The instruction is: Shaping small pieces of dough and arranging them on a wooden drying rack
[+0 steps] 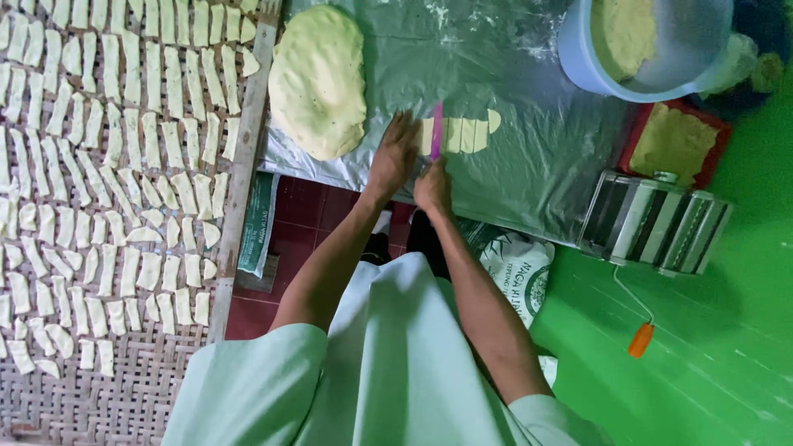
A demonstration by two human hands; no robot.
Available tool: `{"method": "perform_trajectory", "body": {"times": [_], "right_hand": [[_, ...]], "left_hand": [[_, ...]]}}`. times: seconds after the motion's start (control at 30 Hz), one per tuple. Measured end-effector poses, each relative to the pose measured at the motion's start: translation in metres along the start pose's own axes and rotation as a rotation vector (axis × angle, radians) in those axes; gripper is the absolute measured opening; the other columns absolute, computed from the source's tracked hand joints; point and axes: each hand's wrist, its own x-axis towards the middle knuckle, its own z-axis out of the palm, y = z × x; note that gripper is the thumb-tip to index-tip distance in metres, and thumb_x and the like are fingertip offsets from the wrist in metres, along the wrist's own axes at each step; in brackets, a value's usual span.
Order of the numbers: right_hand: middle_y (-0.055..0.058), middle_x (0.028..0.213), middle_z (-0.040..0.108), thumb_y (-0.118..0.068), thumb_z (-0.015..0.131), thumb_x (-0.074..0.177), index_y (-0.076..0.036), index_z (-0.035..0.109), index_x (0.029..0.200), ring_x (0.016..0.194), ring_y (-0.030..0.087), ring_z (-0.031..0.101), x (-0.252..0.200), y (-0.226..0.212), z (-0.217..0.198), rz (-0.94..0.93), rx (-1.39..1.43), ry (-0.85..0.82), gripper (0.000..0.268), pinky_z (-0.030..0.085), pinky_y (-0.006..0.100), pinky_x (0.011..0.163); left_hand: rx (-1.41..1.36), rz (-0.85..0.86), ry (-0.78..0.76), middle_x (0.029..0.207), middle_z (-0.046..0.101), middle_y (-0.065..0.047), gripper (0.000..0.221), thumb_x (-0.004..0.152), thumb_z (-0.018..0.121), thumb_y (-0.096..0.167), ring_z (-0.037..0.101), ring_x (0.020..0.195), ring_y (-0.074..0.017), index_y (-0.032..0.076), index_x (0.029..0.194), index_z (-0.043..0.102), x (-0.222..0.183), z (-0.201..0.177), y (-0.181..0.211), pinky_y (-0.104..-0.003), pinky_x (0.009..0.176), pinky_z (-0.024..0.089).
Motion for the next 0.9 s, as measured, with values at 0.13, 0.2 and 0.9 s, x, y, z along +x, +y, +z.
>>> {"method": "perform_trajectory", "body": {"times": [0.13, 0.2, 0.9], "right_hand": [[0.029, 0.109, 0.071, -0.023, 0.039, 0.103, -0.007, 0.047, 0.121, 0.108, 0.05, 0.069, 0.024, 0.041, 0.029, -0.01, -0.149, 0.005, 0.025, 0.059, 0.059, 0.084], [0.029, 0.106, 0.071, -0.026, 0.041, 0.103, -0.008, 0.047, 0.119, 0.106, 0.05, 0.07, 0.011, 0.041, 0.029, -0.002, -0.168, 0.006, 0.025, 0.059, 0.059, 0.082], [0.031, 0.102, 0.072, -0.033, 0.03, 0.112, -0.003, 0.049, 0.123, 0.095, 0.047, 0.073, -0.041, 0.016, 0.013, 0.008, -0.101, -0.037, 0.038, 0.059, 0.055, 0.067]], "left_hand": [[-0.021, 0.011, 0.013, 0.149, 0.048, -0.03, 0.058, 0.087, 0.07, 0.003, 0.037, 0.146, -0.0478, -0.003, 0.143, 0.055, -0.008, 0.0, -0.002, -0.051, 0.126, 0.027], [-0.012, 0.031, 0.022, 0.149, 0.048, -0.03, 0.058, 0.087, 0.07, 0.004, 0.036, 0.146, -0.0479, -0.004, 0.143, 0.054, -0.004, 0.0, -0.005, -0.051, 0.126, 0.027], [-0.025, 0.01, 0.206, 0.144, 0.057, -0.025, 0.05, 0.088, 0.066, 0.001, 0.048, 0.139, -0.0454, 0.005, 0.138, 0.064, -0.006, 0.004, 0.003, -0.051, 0.12, 0.035]]}}
